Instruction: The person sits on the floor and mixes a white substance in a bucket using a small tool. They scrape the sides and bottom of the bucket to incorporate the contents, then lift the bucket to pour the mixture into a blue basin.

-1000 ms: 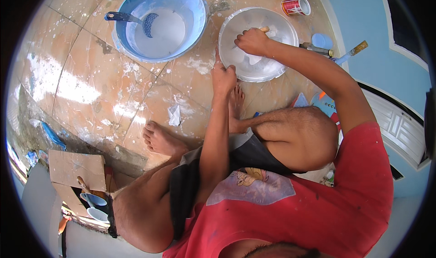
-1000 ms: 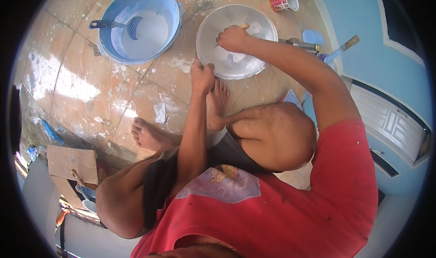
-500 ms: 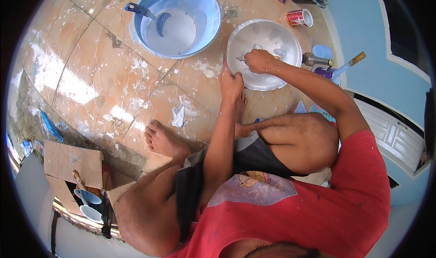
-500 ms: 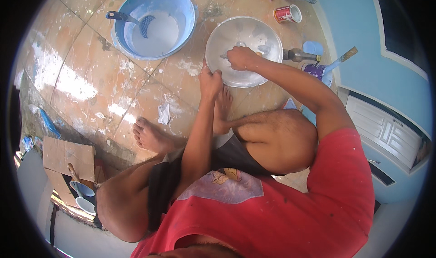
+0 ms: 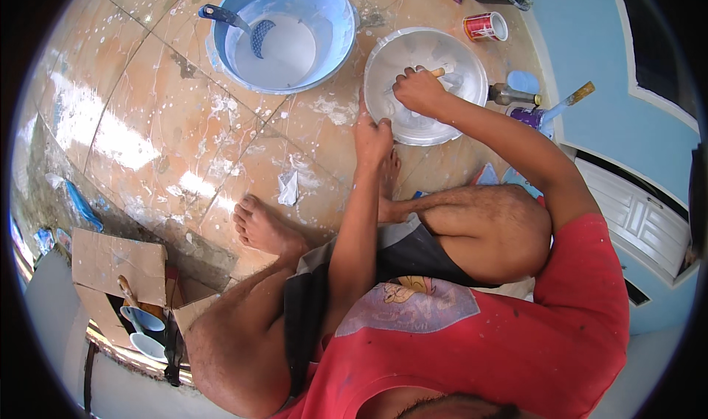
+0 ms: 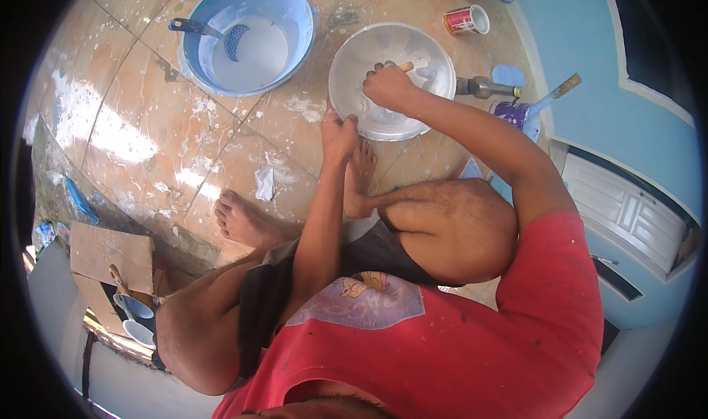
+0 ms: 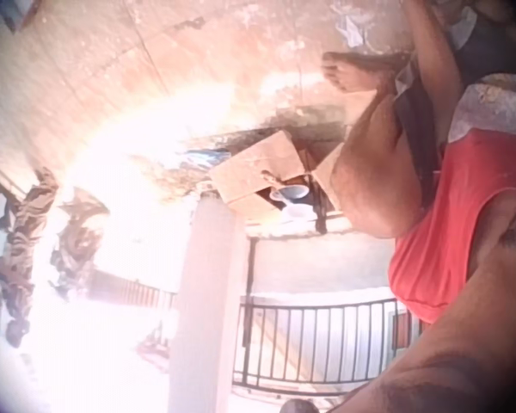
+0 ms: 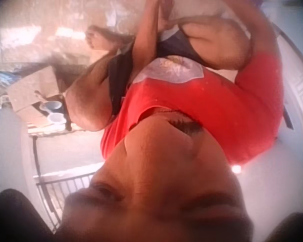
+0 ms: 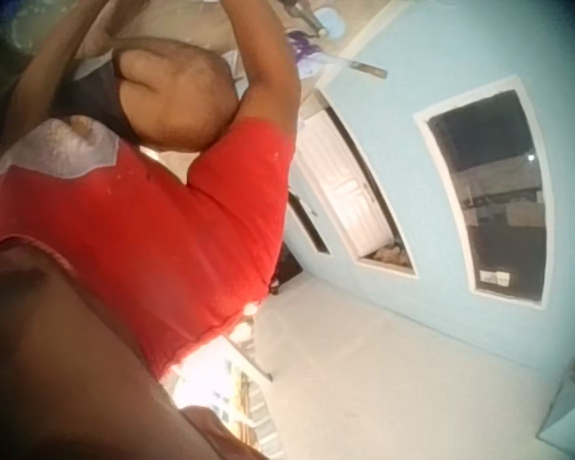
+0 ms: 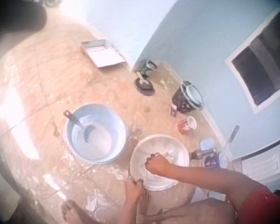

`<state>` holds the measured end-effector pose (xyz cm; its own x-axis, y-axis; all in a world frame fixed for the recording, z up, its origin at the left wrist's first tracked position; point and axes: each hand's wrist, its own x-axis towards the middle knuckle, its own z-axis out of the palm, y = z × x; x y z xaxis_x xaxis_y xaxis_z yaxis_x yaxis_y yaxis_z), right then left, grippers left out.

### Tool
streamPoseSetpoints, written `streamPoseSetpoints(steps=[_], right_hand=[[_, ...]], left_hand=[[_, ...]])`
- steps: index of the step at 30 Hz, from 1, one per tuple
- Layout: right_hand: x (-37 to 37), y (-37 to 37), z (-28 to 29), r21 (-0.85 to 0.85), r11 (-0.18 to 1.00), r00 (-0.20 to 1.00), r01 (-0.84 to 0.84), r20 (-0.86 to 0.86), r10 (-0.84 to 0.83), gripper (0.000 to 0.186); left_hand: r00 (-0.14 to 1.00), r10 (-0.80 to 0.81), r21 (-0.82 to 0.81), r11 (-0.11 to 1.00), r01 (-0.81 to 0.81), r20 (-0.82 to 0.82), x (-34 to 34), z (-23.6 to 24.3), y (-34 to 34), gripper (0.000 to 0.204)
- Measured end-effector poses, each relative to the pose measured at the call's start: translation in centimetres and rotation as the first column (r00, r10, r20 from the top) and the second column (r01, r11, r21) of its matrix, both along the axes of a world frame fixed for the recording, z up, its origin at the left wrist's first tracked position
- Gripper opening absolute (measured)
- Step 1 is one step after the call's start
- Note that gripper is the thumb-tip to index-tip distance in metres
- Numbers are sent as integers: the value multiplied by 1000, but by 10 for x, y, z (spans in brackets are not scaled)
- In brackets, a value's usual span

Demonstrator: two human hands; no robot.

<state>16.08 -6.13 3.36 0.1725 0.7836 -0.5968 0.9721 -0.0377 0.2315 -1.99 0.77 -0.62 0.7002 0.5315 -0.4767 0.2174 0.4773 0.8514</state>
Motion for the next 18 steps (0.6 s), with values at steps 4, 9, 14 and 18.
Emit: streamPoseSetpoints(steps=[4, 9, 14, 18], right_hand=[[-7, 9, -5, -145, 979, 986, 143, -64, -153, 17], [-24, 17, 6, -193, 948, 952, 253, -125, -280, 19], [-25, 19, 15, -276, 916, 928, 291, -150, -341, 22], [-19, 16, 19, -262, 880, 879, 397, -167, -446, 23]], left_hand=[[998, 23, 4, 1000, -23, 52, -3, -7, -2, 61], [1000, 2, -1, 1000, -2, -7, -6, -2, 2, 62], [998, -14, 77, 997, 10, 55, -6, -12, -13, 87], [993, -119, -108, 987, 115, -29, -7, 24, 1, 87]])
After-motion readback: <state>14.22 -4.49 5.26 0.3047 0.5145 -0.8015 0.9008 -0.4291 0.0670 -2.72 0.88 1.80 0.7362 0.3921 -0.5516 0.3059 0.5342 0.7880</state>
